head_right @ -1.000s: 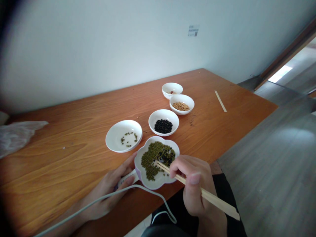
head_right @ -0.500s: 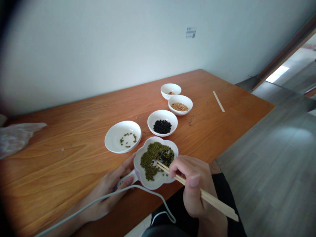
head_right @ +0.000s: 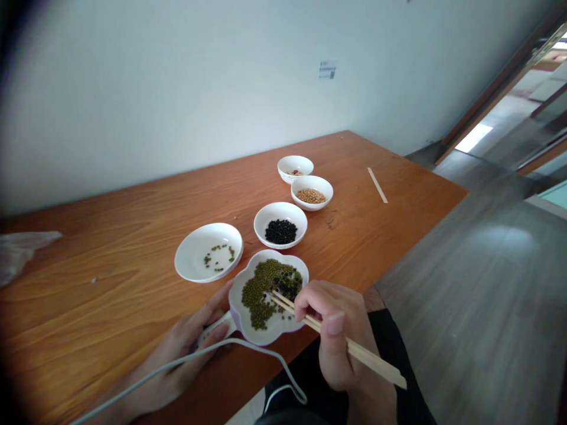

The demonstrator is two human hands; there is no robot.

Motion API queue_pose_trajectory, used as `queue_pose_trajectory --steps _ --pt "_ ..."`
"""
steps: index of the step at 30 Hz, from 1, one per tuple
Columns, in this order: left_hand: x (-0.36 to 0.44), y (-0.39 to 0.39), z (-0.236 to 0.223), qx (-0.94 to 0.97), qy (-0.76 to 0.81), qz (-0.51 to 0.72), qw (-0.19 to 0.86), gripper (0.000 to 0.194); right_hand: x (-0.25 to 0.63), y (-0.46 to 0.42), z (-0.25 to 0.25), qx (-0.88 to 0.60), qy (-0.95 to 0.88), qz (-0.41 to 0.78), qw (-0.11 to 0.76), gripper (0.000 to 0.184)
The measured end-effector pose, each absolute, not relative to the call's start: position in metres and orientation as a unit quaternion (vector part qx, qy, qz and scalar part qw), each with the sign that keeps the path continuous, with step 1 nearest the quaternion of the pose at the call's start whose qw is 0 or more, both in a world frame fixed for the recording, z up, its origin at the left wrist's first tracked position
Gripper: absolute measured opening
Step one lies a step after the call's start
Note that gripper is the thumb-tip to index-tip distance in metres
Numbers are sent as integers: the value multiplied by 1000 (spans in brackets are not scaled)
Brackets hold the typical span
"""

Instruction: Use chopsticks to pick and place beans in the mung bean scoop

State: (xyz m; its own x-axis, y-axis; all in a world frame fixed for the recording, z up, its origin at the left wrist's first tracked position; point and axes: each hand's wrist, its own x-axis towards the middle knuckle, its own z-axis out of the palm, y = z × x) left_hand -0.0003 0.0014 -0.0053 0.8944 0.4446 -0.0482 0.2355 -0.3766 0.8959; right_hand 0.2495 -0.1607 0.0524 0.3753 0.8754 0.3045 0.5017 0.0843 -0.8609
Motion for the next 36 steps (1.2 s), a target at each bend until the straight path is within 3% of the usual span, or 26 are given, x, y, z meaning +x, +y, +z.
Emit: queue_pose_trajectory --steps 36 --pt "1 0 3 817 205 110 528 70 246 -152 48 -642 -540 216 500 81"
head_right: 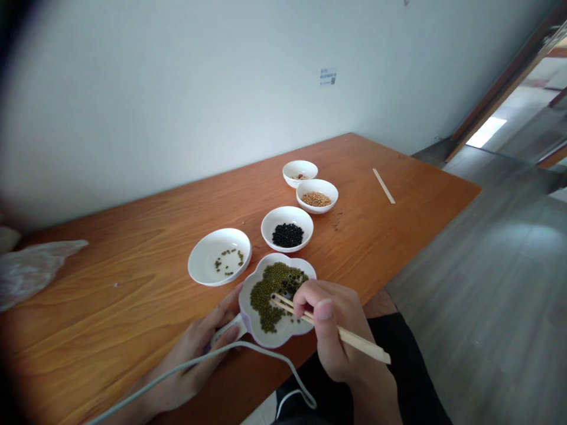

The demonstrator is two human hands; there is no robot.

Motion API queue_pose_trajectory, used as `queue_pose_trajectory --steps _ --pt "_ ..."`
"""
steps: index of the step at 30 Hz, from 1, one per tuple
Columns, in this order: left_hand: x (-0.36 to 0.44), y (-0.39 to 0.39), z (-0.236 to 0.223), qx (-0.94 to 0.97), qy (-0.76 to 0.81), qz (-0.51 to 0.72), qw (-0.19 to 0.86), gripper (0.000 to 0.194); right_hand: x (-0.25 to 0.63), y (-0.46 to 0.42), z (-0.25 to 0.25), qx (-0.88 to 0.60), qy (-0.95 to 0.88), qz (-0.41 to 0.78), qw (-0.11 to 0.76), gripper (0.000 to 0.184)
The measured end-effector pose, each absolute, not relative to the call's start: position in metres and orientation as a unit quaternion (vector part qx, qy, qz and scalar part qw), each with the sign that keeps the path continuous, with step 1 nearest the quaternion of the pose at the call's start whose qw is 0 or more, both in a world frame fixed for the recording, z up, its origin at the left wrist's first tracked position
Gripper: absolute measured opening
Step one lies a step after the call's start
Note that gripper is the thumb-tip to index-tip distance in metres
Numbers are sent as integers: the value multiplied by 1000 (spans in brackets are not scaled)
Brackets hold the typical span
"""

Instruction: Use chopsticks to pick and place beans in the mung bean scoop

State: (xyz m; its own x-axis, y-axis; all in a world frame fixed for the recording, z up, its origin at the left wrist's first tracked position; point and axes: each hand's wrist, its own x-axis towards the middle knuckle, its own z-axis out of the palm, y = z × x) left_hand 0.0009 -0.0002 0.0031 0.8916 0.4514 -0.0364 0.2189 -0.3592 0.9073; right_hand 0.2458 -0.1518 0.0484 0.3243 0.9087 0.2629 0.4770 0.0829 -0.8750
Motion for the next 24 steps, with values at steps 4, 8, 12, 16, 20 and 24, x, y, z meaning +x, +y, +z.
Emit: queue_pose_trajectory --steps 4,8,12,16,20,24 --pt "2 0 7 819 206 107 525 71 246 -152 49 -641 -545 206 500 79" --pt "4 0 8 825 200 106 518 69 246 -152 48 -645 -547 189 499 78" --pt "4 0 7 831 199 110 508 68 248 -154 45 -642 -547 177 506 78" --pt "2 0 4 831 196 113 508 70 250 -160 50 -638 -528 164 536 85" --pt "1 1 3 829 189 113 514 70 251 -162 69 -632 -452 88 624 85" --pt "1 0 2 822 190 111 525 72 256 -147 78 -611 -396 -49 684 82"
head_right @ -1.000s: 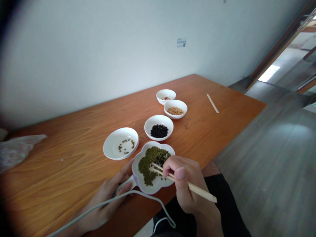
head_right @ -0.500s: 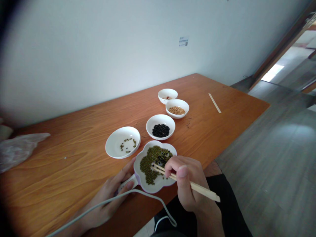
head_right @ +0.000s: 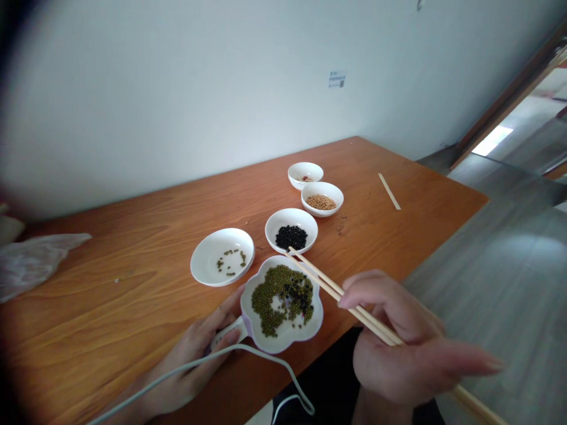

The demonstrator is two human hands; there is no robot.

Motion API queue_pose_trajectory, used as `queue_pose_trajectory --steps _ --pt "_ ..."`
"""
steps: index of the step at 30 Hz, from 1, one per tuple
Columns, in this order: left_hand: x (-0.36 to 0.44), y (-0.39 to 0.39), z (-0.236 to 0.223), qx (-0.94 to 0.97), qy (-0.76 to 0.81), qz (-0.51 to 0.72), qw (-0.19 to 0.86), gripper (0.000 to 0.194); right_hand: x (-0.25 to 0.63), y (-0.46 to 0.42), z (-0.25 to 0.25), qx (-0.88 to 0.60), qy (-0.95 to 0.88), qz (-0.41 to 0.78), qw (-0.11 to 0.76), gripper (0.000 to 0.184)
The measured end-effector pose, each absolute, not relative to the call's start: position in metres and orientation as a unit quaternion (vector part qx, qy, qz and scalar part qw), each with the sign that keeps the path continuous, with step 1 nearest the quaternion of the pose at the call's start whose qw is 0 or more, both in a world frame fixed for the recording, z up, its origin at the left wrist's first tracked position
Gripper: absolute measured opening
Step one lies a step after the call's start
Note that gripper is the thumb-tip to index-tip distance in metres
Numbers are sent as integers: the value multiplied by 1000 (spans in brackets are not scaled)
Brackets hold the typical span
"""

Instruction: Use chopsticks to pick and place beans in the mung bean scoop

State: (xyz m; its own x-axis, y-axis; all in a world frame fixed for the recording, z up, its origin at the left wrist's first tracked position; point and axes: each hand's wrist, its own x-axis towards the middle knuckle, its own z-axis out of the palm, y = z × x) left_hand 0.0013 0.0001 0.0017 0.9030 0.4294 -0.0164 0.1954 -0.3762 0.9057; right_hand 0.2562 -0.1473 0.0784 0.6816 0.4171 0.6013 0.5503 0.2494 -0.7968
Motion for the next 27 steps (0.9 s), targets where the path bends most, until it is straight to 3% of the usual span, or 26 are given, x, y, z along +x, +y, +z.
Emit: queue_pose_trajectory --steps 6,10,15,27 --pt "0 -1 -1 828 201 128 507 71 270 -118 71 -673 -381 5 634 90" --pt "2 0 1 828 195 130 509 69 260 -145 76 -671 -369 35 642 89" --pt "4 1 4 819 194 122 526 72 257 -184 74 -687 -497 176 501 91" --pt "2 1 0 830 183 117 514 71 265 -173 40 -693 -525 173 463 84"
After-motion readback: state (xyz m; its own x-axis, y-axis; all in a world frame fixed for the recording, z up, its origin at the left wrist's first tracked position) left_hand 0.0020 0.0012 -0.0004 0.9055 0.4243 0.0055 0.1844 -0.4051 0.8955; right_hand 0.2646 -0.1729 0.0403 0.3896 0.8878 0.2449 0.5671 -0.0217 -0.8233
